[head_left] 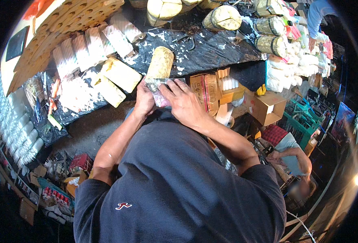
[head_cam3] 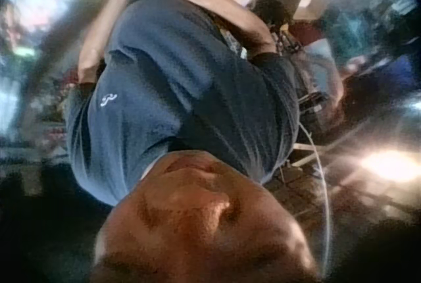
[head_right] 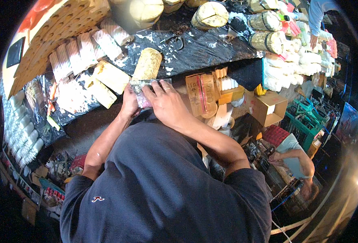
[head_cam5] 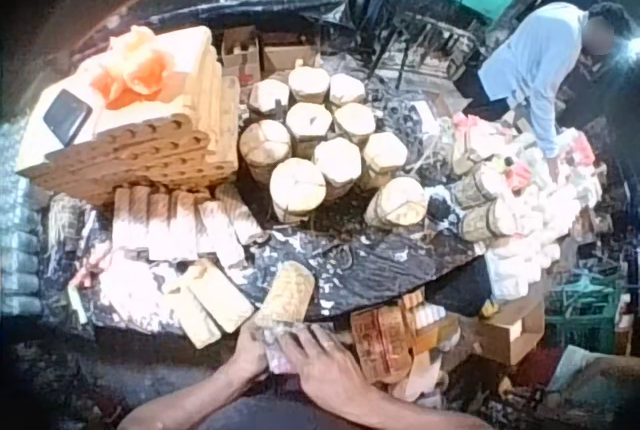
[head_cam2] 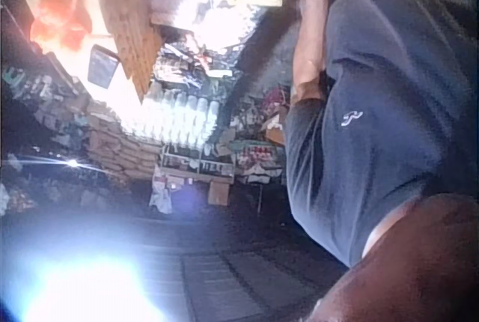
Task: The person repeatedly opens cylindrical food items, removes the inner contents, and places them on a table. The person handles the items one at a time, using hands to separate the outer shell from the inner food.
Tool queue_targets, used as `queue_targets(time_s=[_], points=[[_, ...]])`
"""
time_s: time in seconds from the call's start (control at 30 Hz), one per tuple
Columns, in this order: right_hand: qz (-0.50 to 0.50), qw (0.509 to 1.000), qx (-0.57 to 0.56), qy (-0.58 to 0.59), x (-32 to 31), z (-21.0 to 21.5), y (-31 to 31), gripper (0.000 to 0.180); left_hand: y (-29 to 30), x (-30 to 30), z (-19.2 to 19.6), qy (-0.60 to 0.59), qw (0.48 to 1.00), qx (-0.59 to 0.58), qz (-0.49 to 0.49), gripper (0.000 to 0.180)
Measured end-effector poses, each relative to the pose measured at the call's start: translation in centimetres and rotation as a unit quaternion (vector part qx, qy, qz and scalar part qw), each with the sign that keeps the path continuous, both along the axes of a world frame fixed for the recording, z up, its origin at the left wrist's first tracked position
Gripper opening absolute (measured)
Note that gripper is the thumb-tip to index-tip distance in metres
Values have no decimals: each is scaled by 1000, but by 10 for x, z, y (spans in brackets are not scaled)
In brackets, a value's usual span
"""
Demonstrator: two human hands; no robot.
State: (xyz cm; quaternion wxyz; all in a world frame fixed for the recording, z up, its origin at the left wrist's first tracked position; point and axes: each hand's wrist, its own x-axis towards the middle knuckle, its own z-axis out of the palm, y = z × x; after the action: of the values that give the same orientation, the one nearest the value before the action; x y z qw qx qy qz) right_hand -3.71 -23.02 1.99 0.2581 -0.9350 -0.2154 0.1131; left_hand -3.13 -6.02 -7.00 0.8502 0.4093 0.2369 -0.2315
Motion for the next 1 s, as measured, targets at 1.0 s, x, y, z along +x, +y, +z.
queue_targets(time_s=[1.0], points=[[-129, 982, -133, 23, 57, -67, 23, 31, 13, 1, -10, 60, 998, -23, -6, 46]])
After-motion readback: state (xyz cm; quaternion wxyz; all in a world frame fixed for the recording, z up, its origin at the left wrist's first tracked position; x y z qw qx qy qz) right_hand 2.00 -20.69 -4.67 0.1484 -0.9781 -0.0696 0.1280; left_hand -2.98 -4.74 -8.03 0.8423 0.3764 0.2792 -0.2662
